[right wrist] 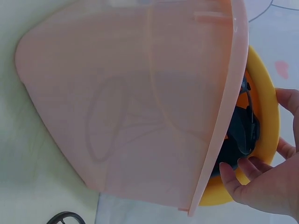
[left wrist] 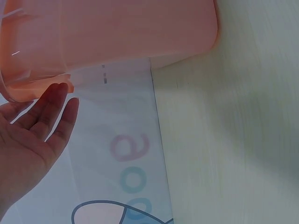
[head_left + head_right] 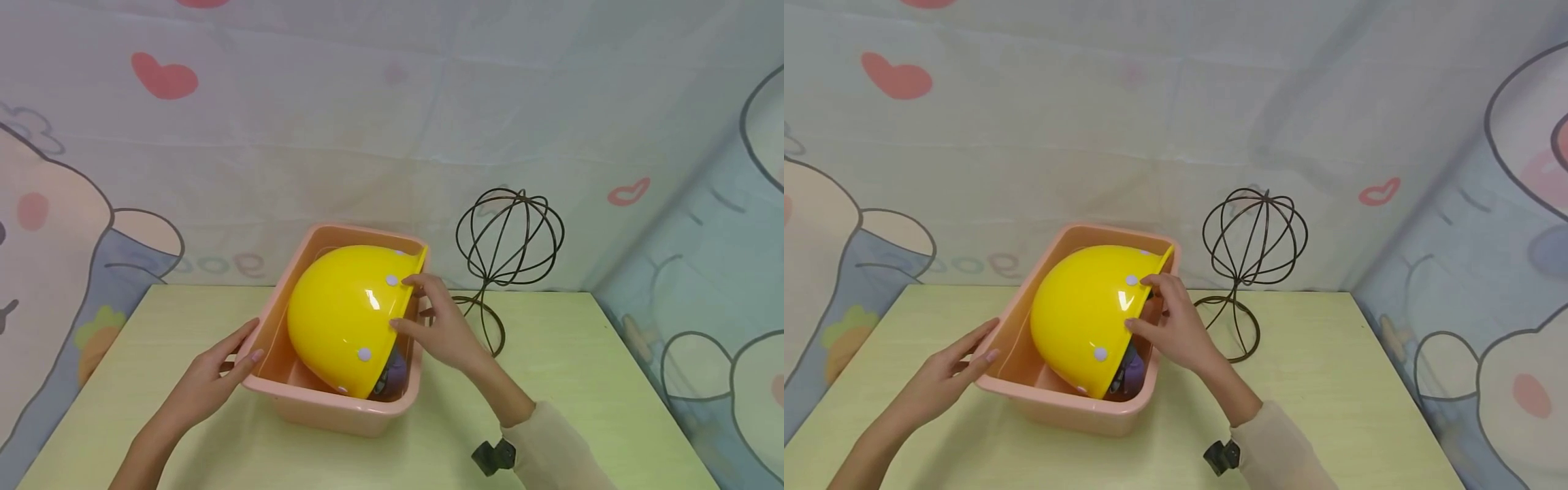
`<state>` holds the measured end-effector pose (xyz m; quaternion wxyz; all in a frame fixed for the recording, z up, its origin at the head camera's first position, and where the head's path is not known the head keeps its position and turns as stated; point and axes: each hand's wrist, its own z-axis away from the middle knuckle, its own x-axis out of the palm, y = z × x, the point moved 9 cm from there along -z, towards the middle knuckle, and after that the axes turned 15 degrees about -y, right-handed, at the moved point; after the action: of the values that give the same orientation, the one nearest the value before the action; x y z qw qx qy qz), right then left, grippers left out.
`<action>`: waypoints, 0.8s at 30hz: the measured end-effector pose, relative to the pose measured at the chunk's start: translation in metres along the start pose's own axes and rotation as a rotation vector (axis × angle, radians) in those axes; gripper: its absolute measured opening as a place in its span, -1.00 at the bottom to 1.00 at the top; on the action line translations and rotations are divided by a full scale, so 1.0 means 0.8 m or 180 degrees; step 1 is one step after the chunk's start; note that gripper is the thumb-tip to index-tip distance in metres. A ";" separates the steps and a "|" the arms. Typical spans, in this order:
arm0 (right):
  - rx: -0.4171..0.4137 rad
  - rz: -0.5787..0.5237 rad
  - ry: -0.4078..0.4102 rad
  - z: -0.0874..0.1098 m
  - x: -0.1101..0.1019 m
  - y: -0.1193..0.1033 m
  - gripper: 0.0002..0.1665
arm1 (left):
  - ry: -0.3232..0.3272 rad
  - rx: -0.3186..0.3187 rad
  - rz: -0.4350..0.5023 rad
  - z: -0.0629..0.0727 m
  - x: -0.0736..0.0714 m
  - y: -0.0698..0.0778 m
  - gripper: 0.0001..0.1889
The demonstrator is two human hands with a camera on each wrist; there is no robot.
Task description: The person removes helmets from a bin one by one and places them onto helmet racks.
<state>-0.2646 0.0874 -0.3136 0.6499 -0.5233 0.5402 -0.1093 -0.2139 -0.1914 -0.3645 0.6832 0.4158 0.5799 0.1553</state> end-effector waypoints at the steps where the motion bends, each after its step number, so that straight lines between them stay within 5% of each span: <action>1: -0.0004 0.0036 0.0008 0.001 0.000 -0.001 -0.38 | 0.0000 -0.0008 -0.0002 0.000 0.000 0.000 -0.43; 14: 0.0133 0.0217 0.0060 0.009 -0.001 0.004 -0.43 | 0.0014 0.0012 -0.0022 0.001 0.000 0.001 -0.44; 24: 0.0107 0.0143 0.0335 0.000 -0.015 -0.002 -0.71 | -0.0003 -0.0017 0.0006 0.000 0.001 0.001 -0.44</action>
<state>-0.2685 0.0955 -0.3051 0.6316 -0.4937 0.5832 -0.1311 -0.2138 -0.1906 -0.3643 0.6843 0.4146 0.5788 0.1573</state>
